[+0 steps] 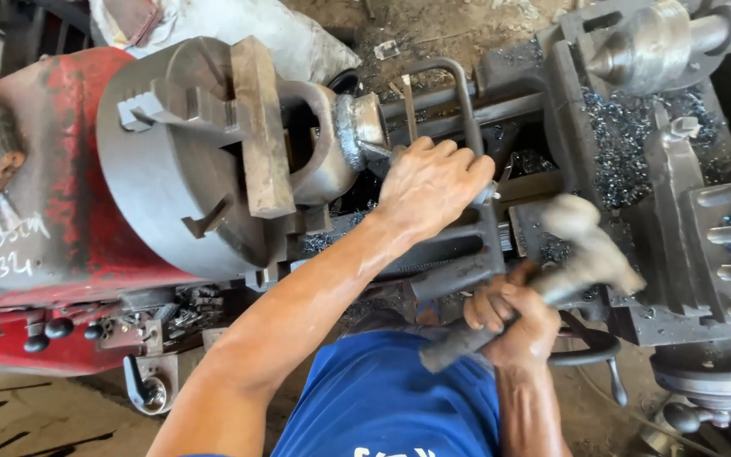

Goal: The person repeatedly strikes a metal rod clamped in a lathe chuck with a hammer. The rod is held steady by the chuck while the person delivers controlled blows to its end. The task continues throughout the clip without changing tools or objects.

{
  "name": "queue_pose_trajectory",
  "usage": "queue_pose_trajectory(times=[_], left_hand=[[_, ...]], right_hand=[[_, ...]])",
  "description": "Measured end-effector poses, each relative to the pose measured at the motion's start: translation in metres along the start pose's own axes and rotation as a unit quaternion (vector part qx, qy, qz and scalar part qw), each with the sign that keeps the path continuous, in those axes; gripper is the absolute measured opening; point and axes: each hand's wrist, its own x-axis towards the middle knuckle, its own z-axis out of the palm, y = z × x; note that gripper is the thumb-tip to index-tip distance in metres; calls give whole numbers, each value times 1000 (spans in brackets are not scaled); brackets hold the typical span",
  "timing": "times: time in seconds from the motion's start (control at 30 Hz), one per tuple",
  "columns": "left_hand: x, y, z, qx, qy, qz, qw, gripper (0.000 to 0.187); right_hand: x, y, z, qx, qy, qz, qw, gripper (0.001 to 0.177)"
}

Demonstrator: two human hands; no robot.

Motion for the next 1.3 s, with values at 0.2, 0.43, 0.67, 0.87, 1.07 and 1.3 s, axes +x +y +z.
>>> queue_pose_trajectory(times=[0.2, 0.43, 0.67, 0.87, 1.07, 1.3], left_hand=[[5, -2, 4, 19, -3, 15, 1000, 4], [7, -7, -3, -15, -67, 26, 997, 37], [34, 13, -51, 67, 212, 64, 973, 17], [-15, 13, -6, 110, -86, 38, 989, 25], [-22, 25, -14, -86, -2, 24, 996, 32], [-17, 11, -26, -22, 110, 40, 993, 17]], right_hand=[[-6, -5, 10, -3, 10, -6, 1000, 13], [5, -9, 16, -23, -16, 5, 1000, 14], [-37, -26, 22, -12, 34, 41, 999, 11], [-52, -23, 19, -10, 65, 37, 997, 11], [-58, -29, 17, -4, 51, 20, 998, 10], [-66, -24, 20, 0, 41, 28, 999, 7]])
